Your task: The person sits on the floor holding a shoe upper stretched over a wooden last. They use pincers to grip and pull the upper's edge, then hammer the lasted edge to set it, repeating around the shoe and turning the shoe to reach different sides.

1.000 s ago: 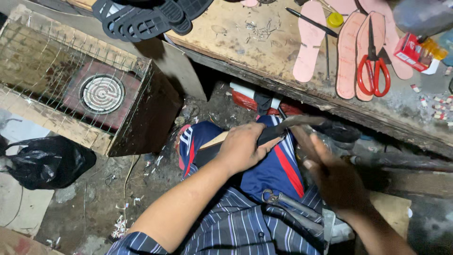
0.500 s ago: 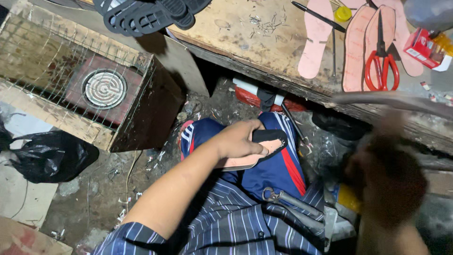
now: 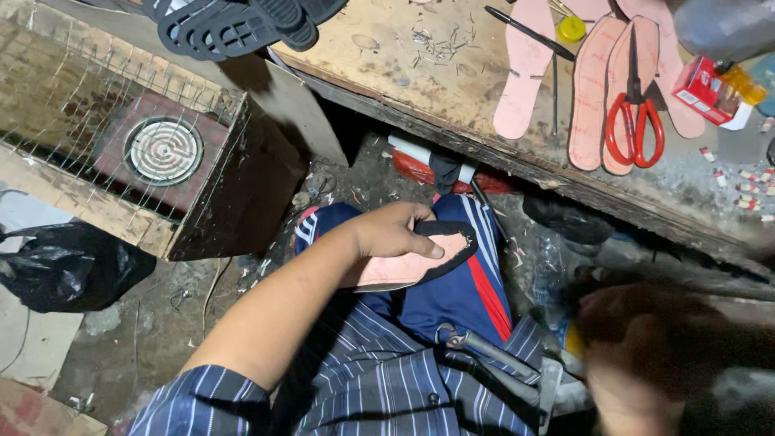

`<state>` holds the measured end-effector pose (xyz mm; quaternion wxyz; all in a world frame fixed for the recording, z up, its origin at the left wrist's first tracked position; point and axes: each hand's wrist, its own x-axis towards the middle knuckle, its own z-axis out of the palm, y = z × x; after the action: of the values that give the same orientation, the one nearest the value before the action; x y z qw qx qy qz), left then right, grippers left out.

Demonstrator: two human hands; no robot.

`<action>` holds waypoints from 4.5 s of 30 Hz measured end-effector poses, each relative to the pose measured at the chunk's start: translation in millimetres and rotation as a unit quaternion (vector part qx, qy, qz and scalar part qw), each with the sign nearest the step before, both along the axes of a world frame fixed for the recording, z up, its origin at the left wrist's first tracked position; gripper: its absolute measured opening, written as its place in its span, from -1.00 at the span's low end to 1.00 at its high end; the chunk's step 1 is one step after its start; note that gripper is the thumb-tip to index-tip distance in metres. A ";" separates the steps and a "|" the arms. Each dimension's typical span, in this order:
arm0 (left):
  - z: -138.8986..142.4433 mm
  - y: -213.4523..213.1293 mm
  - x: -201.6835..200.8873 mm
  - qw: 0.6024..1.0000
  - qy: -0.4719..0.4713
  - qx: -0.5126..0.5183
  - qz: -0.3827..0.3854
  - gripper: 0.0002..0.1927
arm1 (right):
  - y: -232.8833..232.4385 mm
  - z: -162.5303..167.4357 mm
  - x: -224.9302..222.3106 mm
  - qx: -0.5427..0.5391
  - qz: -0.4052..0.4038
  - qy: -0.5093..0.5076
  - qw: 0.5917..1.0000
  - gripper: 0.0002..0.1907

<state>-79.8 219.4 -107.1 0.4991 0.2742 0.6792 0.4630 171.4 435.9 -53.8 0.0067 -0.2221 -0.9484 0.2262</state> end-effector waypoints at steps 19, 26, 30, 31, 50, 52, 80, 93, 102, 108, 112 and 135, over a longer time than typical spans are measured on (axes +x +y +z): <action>154.9 -132.9 61.0 0.882 0.350 0.178 0.259 -0.45 | -50.5 14.0 -11.2 -0.428 0.033 0.119 0.895 -0.64; 148.2 -177.9 63.2 0.925 0.035 0.263 0.272 -0.54 | -126.7 29.2 -36.4 -0.351 0.050 0.018 0.935 -0.42; 142.6 -184.7 68.2 0.913 0.154 0.243 0.288 -0.60 | -115.0 49.3 -55.5 -0.301 0.028 -0.140 0.943 -0.35; 140.9 -182.7 69.7 0.905 0.193 0.238 0.294 -0.61 | -109.0 53.6 -58.6 -0.319 0.069 -0.090 0.941 -0.35; 131.8 -173.1 78.1 0.869 0.334 0.183 0.316 -0.59 | -110.1 99.3 -67.7 -0.253 0.195 0.087 0.943 -0.29; 132.1 -179.3 82.0 0.856 0.366 0.194 0.310 -0.61 | -105.9 80.8 -66.3 -0.379 0.080 0.016 0.922 -0.22; 130.3 -190.4 46.7 0.797 -0.184 0.476 0.323 -0.49 | -83.7 13.1 -117.2 -0.642 0.054 -0.065 0.762 -0.35; 87.9 -175.1 60.3 0.819 -0.405 0.368 0.170 -0.30 | -113.9 137.6 -118.6 -0.097 0.450 0.193 0.867 -0.60; 67.6 -158.3 56.7 0.811 -0.254 0.398 0.346 -0.38 | -144.8 60.4 -122.7 -0.419 0.159 0.125 0.885 -0.39; 70.6 -169.5 66.2 0.809 -0.245 0.407 0.347 -0.31 | -139.6 12.6 -103.1 -0.553 0.141 0.070 0.818 -0.42; 64.9 -168.3 77.0 0.820 -0.249 0.394 0.332 -0.30 | -133.3 19.5 -101.5 -0.515 0.160 0.137 0.831 -0.49; 117.9 -164.9 123.0 0.905 0.185 0.109 0.368 -0.43 | -162.4 34.7 -102.5 -0.666 0.041 0.168 0.726 -0.57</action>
<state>43.3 54.5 10.9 0.1259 0.1383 0.7572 0.6258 68.9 273.5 -19.1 0.0067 -0.0889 -0.5461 0.8330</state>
